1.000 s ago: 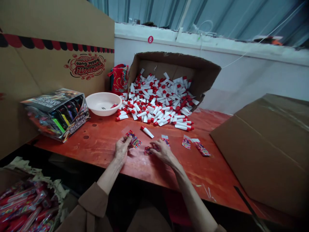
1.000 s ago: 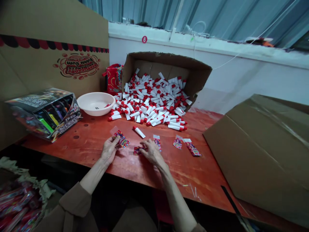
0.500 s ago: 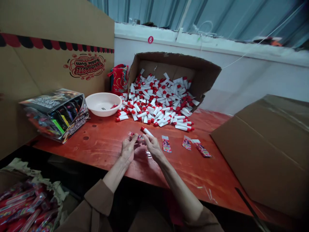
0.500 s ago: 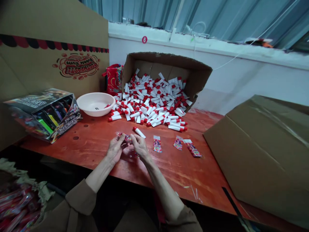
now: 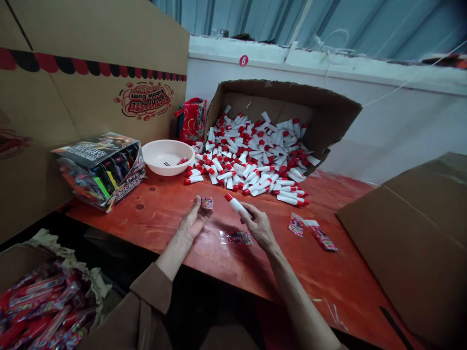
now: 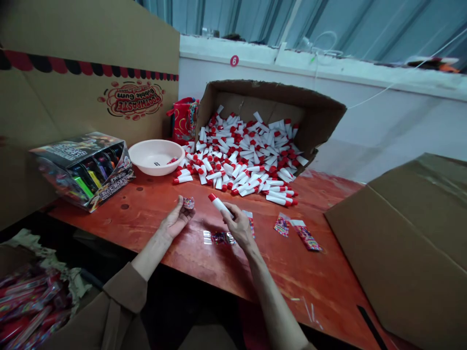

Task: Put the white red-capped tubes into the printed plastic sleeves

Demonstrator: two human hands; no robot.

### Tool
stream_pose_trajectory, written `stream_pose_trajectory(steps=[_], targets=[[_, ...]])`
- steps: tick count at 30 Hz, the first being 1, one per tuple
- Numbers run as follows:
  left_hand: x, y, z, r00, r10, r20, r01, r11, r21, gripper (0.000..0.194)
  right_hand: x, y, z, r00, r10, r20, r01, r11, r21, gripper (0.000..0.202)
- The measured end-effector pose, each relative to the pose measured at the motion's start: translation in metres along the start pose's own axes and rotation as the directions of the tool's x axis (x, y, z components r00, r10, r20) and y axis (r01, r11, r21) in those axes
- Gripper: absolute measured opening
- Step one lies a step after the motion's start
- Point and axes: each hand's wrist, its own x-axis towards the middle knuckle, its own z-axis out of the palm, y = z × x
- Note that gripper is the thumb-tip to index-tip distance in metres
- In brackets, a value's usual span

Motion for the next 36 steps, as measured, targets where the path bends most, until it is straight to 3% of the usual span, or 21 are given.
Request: stream_pose_trajectory(steps=[3, 7, 18, 25, 31, 34, 36], targets=[[-0.002, -0.005, 0.000, 0.999, 0.040, 0.036, -0.041, 0.998, 0.043, 0.029, -0.027, -0.029, -0.009, 1.000, -0.015, -0.017, 0.017, 0.995, 0.097, 0.037], [-0.007, -0.011, 0.003, 0.996, 0.027, 0.083, -0.033, 0.997, 0.071, 0.030, -0.044, -0.047, -0.014, 0.992, -0.121, 0.025, 0.120, 0.993, 0.005, 0.030], [-0.022, -0.016, 0.011, 0.982, 0.076, 0.172, -0.101, 0.985, 0.138, 0.034, -0.049, -0.048, -0.007, 0.941, -0.339, -0.014, 0.325, 0.913, -0.248, 0.025], [-0.025, -0.019, 0.015, 0.978, 0.073, 0.194, -0.113, 0.971, 0.209, 0.041, -0.051, -0.045, 0.007, 0.926, -0.376, -0.030, 0.352, 0.889, -0.293, 0.025], [-0.034, -0.031, 0.017, 0.970, 0.088, 0.225, -0.145, 0.958, 0.247, 0.040, -0.056, -0.051, 0.025, 0.962, -0.224, -0.156, 0.206, 0.970, -0.126, 0.022], [-0.042, -0.038, 0.014, 0.965, 0.066, 0.255, -0.150, 0.933, 0.328, 0.039, -0.054, -0.052, 0.033, 0.990, -0.037, -0.133, 0.058, 0.986, 0.159, 0.023], [-0.046, -0.041, 0.012, 0.958, 0.024, 0.284, -0.139, 0.911, 0.389, 0.038, -0.050, -0.050, 0.037, 0.992, 0.104, -0.070, -0.066, 0.907, 0.417, 0.027]])
